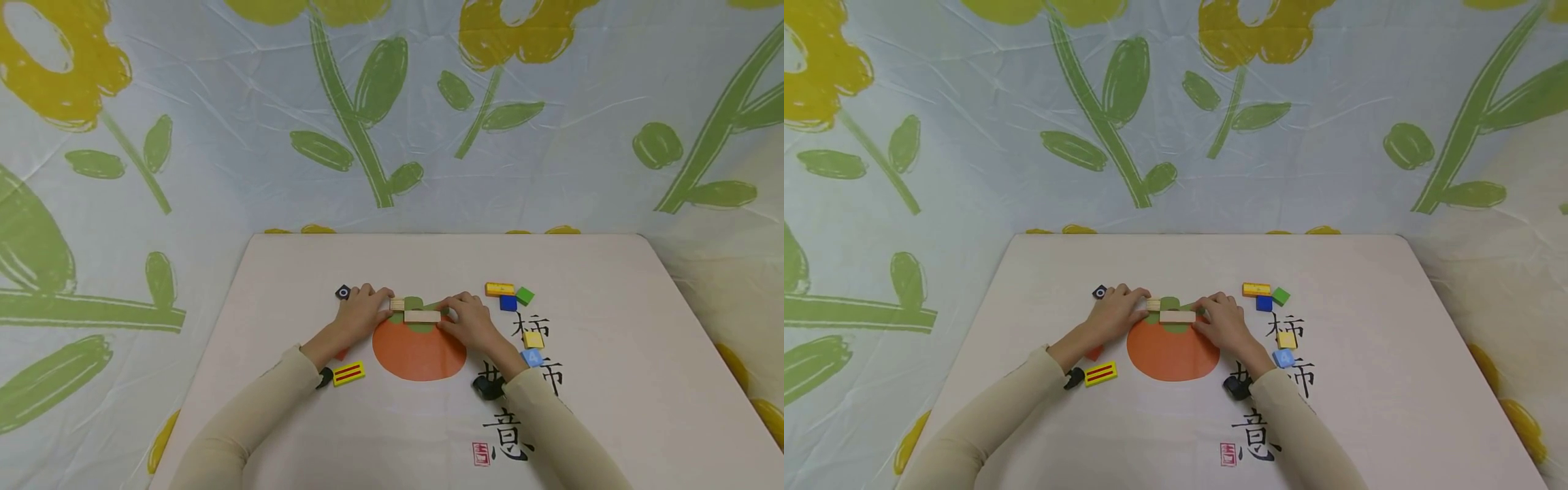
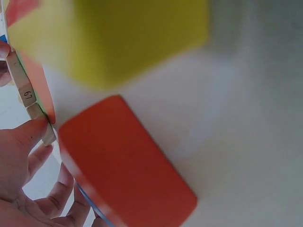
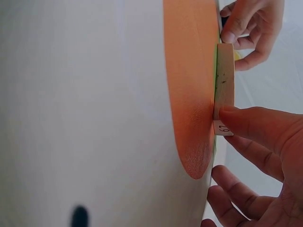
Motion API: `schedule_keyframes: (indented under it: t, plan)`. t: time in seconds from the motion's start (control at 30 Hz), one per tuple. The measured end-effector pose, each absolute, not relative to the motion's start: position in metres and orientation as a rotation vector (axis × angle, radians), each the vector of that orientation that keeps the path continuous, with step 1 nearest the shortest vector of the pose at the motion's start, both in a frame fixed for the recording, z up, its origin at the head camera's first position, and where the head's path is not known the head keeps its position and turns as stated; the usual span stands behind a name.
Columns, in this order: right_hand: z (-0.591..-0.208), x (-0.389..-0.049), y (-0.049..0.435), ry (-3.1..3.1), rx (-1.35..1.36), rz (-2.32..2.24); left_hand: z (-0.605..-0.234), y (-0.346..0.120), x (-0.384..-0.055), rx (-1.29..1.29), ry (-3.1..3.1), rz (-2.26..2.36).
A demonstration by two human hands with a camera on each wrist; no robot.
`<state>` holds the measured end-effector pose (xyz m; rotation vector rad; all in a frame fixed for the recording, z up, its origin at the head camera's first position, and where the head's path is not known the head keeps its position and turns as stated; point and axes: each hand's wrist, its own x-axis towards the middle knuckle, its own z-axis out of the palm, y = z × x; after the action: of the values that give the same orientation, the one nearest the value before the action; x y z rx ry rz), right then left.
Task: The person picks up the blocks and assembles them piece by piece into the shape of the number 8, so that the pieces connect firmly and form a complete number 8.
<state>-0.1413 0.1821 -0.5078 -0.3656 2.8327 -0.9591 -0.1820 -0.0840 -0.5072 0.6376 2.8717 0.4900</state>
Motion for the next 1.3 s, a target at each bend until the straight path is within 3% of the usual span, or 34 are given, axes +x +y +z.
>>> schedule_keyframes:
  t: [1.3]
  plan:
    - [-0.5071,-0.1399,0.1822,2.844,-0.373,-0.945,-0.5131,-0.0809,-0.1803,0.633,2.920,0.450]
